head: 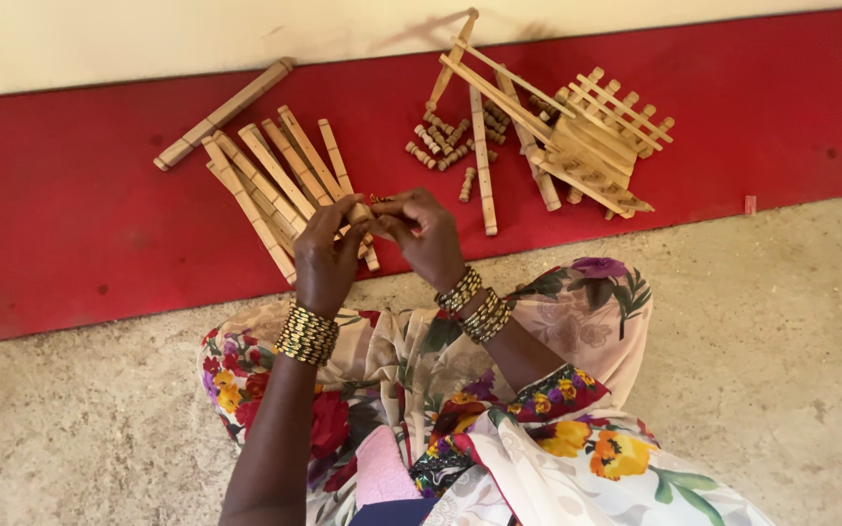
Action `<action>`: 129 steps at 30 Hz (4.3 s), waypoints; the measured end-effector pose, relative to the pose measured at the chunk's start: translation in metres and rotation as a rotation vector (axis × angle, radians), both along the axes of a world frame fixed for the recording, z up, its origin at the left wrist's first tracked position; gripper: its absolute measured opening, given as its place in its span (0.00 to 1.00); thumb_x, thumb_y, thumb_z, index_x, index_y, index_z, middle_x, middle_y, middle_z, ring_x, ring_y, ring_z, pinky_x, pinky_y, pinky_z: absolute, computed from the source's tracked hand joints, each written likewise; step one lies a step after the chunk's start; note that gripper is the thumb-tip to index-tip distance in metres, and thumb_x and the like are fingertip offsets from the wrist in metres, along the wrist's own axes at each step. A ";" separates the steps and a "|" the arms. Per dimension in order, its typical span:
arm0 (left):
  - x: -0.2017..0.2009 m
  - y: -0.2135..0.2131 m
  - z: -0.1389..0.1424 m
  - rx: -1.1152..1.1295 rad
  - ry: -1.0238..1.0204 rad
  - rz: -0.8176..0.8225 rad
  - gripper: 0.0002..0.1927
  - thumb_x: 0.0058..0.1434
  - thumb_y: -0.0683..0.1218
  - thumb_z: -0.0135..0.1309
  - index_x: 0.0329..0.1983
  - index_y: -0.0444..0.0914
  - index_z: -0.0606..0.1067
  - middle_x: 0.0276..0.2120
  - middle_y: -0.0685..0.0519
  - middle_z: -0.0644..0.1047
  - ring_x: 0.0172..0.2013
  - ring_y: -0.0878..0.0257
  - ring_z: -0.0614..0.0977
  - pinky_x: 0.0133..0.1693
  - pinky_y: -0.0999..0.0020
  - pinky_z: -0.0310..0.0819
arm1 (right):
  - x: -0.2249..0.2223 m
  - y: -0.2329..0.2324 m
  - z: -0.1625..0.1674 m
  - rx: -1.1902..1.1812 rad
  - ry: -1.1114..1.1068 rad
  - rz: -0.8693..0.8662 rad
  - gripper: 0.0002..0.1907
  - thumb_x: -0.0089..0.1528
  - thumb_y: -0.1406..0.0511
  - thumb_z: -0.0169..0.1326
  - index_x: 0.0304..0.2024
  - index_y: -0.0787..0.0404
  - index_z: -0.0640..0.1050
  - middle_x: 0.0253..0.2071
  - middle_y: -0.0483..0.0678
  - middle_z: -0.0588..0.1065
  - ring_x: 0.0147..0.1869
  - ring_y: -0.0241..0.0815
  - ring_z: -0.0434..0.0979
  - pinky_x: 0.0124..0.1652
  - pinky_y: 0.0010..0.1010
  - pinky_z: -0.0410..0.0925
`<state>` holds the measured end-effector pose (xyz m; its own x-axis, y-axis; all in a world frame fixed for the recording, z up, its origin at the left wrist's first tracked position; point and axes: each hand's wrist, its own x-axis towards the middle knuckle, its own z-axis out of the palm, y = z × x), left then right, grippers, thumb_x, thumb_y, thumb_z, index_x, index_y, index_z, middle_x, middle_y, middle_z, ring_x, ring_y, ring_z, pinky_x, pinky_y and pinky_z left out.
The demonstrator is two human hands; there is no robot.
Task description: The person sits on the floor assembling a wooden toy structure, fitting small wooden pegs and sticks into holes in wooden bars by hand. They pick pieces one at a time from a pile on a red ledge, press them into place, and set completed bars with the partially built toy.
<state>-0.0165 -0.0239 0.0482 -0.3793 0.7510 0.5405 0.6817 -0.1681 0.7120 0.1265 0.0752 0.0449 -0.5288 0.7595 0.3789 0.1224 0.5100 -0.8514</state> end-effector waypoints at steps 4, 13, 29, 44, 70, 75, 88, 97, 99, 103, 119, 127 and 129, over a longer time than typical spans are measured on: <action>0.000 -0.001 -0.003 0.021 0.025 -0.002 0.17 0.68 0.38 0.57 0.59 0.35 0.76 0.48 0.41 0.81 0.42 0.57 0.86 0.37 0.69 0.88 | -0.003 0.003 -0.021 -0.095 0.005 -0.028 0.12 0.64 0.66 0.61 0.50 0.58 0.81 0.46 0.47 0.81 0.45 0.38 0.85 0.42 0.25 0.79; -0.003 -0.011 -0.011 -0.020 -0.021 0.130 0.15 0.70 0.40 0.56 0.57 0.30 0.76 0.42 0.41 0.83 0.39 0.58 0.87 0.33 0.67 0.85 | 0.038 0.030 -0.129 -0.377 -0.261 -0.295 0.12 0.63 0.72 0.54 0.47 0.66 0.83 0.40 0.53 0.82 0.41 0.39 0.83 0.41 0.30 0.77; 0.008 0.003 -0.024 0.023 0.062 0.267 0.14 0.68 0.43 0.61 0.56 0.40 0.80 0.45 0.47 0.77 0.42 0.62 0.80 0.36 0.73 0.82 | -0.005 -0.031 -0.036 -0.020 0.162 0.005 0.12 0.67 0.68 0.54 0.53 0.62 0.80 0.46 0.51 0.77 0.44 0.37 0.82 0.44 0.25 0.78; 0.014 -0.003 -0.008 0.087 -0.179 -0.035 0.16 0.64 0.35 0.60 0.55 0.34 0.77 0.50 0.45 0.80 0.50 0.57 0.85 0.49 0.68 0.87 | 0.019 -0.008 -0.056 -0.414 0.074 -0.101 0.13 0.65 0.71 0.55 0.52 0.63 0.80 0.45 0.49 0.80 0.33 0.36 0.81 0.29 0.23 0.75; 0.002 0.032 0.009 0.030 0.004 -0.025 0.16 0.66 0.35 0.57 0.57 0.33 0.76 0.44 0.40 0.82 0.40 0.56 0.86 0.37 0.69 0.87 | -0.010 0.043 -0.050 -0.498 0.174 0.002 0.13 0.67 0.73 0.51 0.53 0.69 0.80 0.33 0.52 0.80 0.29 0.31 0.77 0.26 0.21 0.71; -0.013 0.034 0.018 0.076 -0.009 -0.039 0.17 0.68 0.37 0.57 0.59 0.31 0.73 0.46 0.42 0.82 0.46 0.55 0.86 0.45 0.68 0.86 | -0.033 0.036 0.006 -0.624 0.316 0.125 0.13 0.65 0.73 0.54 0.52 0.68 0.77 0.45 0.50 0.80 0.43 0.34 0.84 0.37 0.22 0.81; -0.015 0.012 0.015 -0.034 -0.088 -0.092 0.17 0.63 0.39 0.61 0.55 0.34 0.78 0.46 0.44 0.80 0.45 0.56 0.85 0.42 0.66 0.88 | 0.000 0.064 -0.137 -0.550 -0.150 -0.152 0.11 0.65 0.69 0.54 0.48 0.62 0.82 0.37 0.51 0.82 0.30 0.35 0.81 0.27 0.24 0.74; -0.020 0.028 -0.004 0.023 -0.156 0.032 0.13 0.65 0.39 0.60 0.51 0.33 0.75 0.44 0.44 0.83 0.46 0.56 0.87 0.44 0.66 0.88 | -0.024 0.054 -0.064 -0.713 0.256 0.115 0.13 0.65 0.70 0.58 0.52 0.63 0.81 0.44 0.53 0.81 0.41 0.38 0.84 0.39 0.26 0.81; -0.018 0.032 -0.008 0.024 -0.140 0.012 0.13 0.66 0.39 0.60 0.53 0.33 0.76 0.44 0.44 0.83 0.44 0.57 0.87 0.42 0.68 0.88 | -0.028 0.043 -0.028 -0.484 0.398 0.212 0.12 0.66 0.71 0.58 0.52 0.62 0.80 0.48 0.53 0.80 0.47 0.41 0.84 0.44 0.30 0.80; -0.010 0.032 -0.013 0.023 -0.121 0.031 0.11 0.65 0.39 0.60 0.51 0.34 0.77 0.44 0.43 0.83 0.41 0.58 0.88 0.38 0.69 0.89 | -0.027 0.021 0.019 0.247 0.260 0.109 0.12 0.70 0.74 0.54 0.54 0.59 0.79 0.50 0.50 0.79 0.49 0.41 0.85 0.48 0.29 0.83; -0.002 0.033 0.004 0.020 -0.050 0.038 0.11 0.62 0.37 0.63 0.47 0.32 0.80 0.39 0.43 0.84 0.37 0.56 0.88 0.35 0.66 0.86 | -0.016 0.018 0.028 0.601 0.025 0.082 0.17 0.57 0.79 0.55 0.45 0.59 0.81 0.50 0.50 0.78 0.55 0.45 0.79 0.53 0.32 0.78; -0.007 0.032 -0.004 -0.023 -0.055 0.070 0.10 0.63 0.38 0.61 0.48 0.33 0.80 0.39 0.44 0.84 0.36 0.57 0.88 0.35 0.67 0.87 | -0.021 0.007 0.033 0.727 -0.081 0.045 0.16 0.55 0.78 0.55 0.43 0.58 0.82 0.48 0.49 0.79 0.53 0.48 0.79 0.51 0.32 0.77; -0.006 0.030 -0.004 -0.013 -0.058 0.033 0.11 0.64 0.40 0.63 0.50 0.34 0.80 0.41 0.45 0.84 0.38 0.58 0.88 0.38 0.66 0.87 | -0.022 0.011 0.029 0.338 0.121 0.061 0.14 0.63 0.75 0.53 0.50 0.58 0.80 0.49 0.49 0.79 0.50 0.41 0.82 0.48 0.26 0.80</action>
<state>-0.0228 0.0062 0.0442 -0.4343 0.7443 0.5073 0.6445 -0.1366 0.7523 0.1044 0.0864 0.0744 -0.5051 0.5494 0.6656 -0.0081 0.7682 -0.6401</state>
